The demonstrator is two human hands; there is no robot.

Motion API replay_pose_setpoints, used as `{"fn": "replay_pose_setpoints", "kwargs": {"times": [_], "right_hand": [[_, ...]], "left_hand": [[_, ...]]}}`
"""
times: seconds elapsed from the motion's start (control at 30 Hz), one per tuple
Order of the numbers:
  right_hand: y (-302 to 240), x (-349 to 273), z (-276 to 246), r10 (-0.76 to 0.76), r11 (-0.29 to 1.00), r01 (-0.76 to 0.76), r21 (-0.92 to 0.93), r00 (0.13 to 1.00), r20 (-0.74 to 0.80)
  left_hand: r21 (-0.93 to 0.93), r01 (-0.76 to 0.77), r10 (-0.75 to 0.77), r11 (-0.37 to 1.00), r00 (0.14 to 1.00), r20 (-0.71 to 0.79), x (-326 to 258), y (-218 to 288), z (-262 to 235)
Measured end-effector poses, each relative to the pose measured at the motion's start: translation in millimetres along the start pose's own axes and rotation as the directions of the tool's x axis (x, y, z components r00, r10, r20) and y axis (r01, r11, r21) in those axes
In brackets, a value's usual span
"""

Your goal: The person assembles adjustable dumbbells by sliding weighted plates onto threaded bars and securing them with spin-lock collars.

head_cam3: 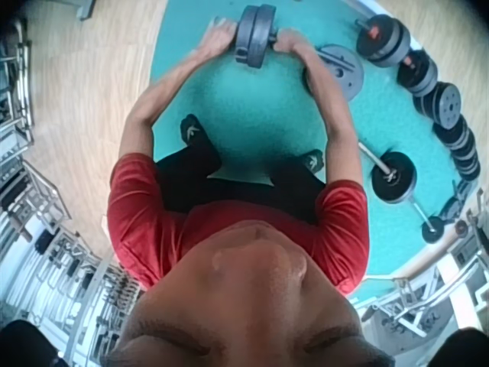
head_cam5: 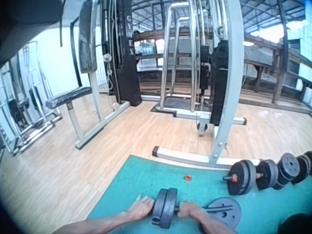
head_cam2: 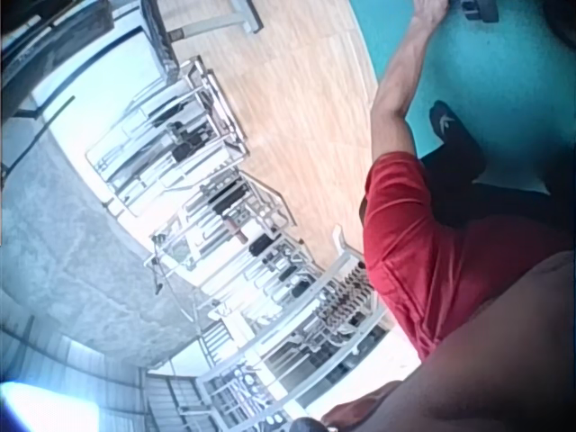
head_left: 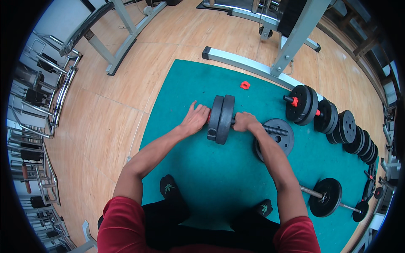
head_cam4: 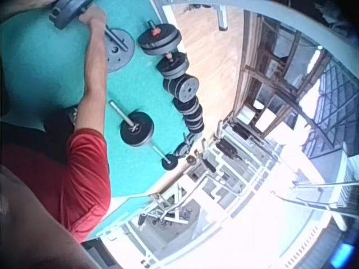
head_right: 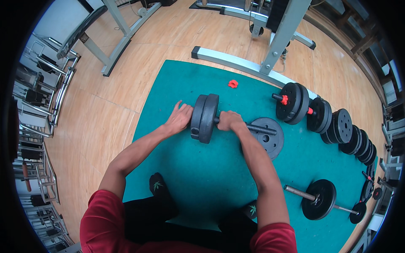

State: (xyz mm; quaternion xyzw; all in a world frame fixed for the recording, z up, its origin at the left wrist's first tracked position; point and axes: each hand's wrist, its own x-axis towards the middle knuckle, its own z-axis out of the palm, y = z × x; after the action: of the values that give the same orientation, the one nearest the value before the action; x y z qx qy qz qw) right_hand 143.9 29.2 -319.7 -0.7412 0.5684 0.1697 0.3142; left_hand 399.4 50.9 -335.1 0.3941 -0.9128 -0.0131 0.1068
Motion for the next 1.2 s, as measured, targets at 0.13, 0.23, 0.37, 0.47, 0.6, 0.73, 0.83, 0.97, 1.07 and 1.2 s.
{"fn": "replay_pose_setpoints", "kwargs": {"times": [0.13,0.23,0.37,0.47,0.6,0.73,0.83,0.97,1.07,1.2], "right_hand": [[1,5,1,-0.008,1.000,0.009,-0.013,1.000,0.006],[4,6,4,-0.045,0.999,0.045,-0.018,0.999,-0.024],[10,1,4,-0.040,0.999,0.040,0.005,0.999,-0.026],[9,0,5,-0.041,0.999,0.041,-0.003,0.999,0.006],[11,2,-8,-0.052,0.996,0.062,-0.057,0.984,0.169],[25,9,-19,-0.261,0.960,0.229,0.159,0.940,0.221],[43,4,-55,-0.185,0.952,0.132,0.275,0.966,0.178],[95,26,-79,-0.025,0.995,0.017,-0.101,0.997,-0.078],[122,36,-69,0.018,0.977,-0.063,-0.205,0.976,-0.215],[137,37,-44,0.028,0.995,-0.035,-0.097,0.997,-0.065]], "left_hand": [[0.013,0.002,-0.003,1.000,1.000,0.016,-1,-1,0],[-0.054,0.019,-0.017,0.998,0.999,0.036,-1,-1,-6],[-0.085,0.177,-0.135,0.981,0.922,0.362,25,7,-43],[-0.161,0.417,-0.364,0.895,0.889,0.278,45,8,-64],[-0.635,0.299,-0.495,0.712,0.855,-0.153,75,58,-78],[-0.310,0.315,-0.380,0.897,0.908,-0.177,68,88,-49],[-0.304,0.338,-0.399,0.890,0.902,-0.164,67,91,-45],[-0.316,0.350,-0.413,0.882,0.897,-0.158,73,94,-46],[-0.296,0.338,-0.398,0.894,0.901,-0.173,74,94,-45],[-0.278,0.347,-0.402,0.895,0.899,-0.172,70,93,-43]]}}
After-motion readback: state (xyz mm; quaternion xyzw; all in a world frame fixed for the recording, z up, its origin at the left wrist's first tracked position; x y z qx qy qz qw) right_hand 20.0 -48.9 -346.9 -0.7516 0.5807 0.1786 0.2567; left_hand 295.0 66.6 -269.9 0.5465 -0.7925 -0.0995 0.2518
